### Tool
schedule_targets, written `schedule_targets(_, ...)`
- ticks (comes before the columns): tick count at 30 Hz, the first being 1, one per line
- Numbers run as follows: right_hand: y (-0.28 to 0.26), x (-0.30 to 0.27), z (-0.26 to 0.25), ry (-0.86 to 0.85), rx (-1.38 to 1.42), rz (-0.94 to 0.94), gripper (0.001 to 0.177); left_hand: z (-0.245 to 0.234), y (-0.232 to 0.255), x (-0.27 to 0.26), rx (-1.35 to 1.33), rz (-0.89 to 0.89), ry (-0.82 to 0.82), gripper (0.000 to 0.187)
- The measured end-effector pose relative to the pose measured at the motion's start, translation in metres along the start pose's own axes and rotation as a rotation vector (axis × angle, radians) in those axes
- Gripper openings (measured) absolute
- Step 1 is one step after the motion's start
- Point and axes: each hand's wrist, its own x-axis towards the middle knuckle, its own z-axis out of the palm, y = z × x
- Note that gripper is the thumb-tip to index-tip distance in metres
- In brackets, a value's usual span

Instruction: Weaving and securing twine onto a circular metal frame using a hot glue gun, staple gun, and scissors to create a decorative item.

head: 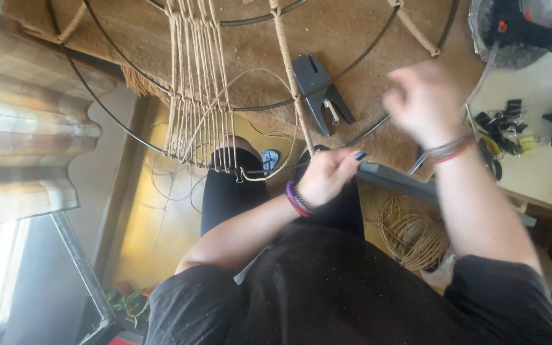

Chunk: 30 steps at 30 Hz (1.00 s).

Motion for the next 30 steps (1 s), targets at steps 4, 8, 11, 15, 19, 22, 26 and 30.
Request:
schedule_targets(4, -0.086, -0.006, 0.05, -0.097, 0.054, -0.014, 0.065, -0.032, 0.009, -0.022, -0.235, -0.058, 0.082, 0.042)
schedule_targets(8, -0.119, -0.005, 0.068, -0.115, -0.028, 0.142, 0.094, -0.059, 0.026, -0.042, -0.311, -0.057, 0.132, 0.023)
schedule_targets(11, -0.139, 0.0, 0.054, -0.206, -0.151, 0.204, 0.1, -0.067, 0.029, -0.055, -0.317, -0.055, 0.12, 0.022)
schedule_targets(15, -0.123, -0.013, 0.052, -0.137, -0.139, 0.22, 0.092, -0.077, 0.047, -0.058, -0.45, -0.08, 0.043, 0.018)
schedule_targets(19, -0.114, -0.048, 0.007, -0.219, 0.111, 0.348, 0.086, -0.097, 0.05, -0.048, -0.227, 0.096, 0.073, 0.014)
schedule_targets(22, -0.107, -0.077, -0.037, -0.261, 0.135, 0.467, 0.076, -0.111, 0.071, -0.025, 0.186, 0.18, 0.072, 0.02)
schedule_targets(26, -0.044, -0.111, -0.023, -0.053, 0.507, 0.564, 0.064, -0.099, 0.035, 0.007, 0.999, 0.275, 0.016, 0.028)
schedule_targets(30, -0.055, -0.089, -0.036, 0.035, 0.364, 0.572, 0.069, -0.076, 0.012, 0.023, 1.222, 0.249, -0.033, 0.028)
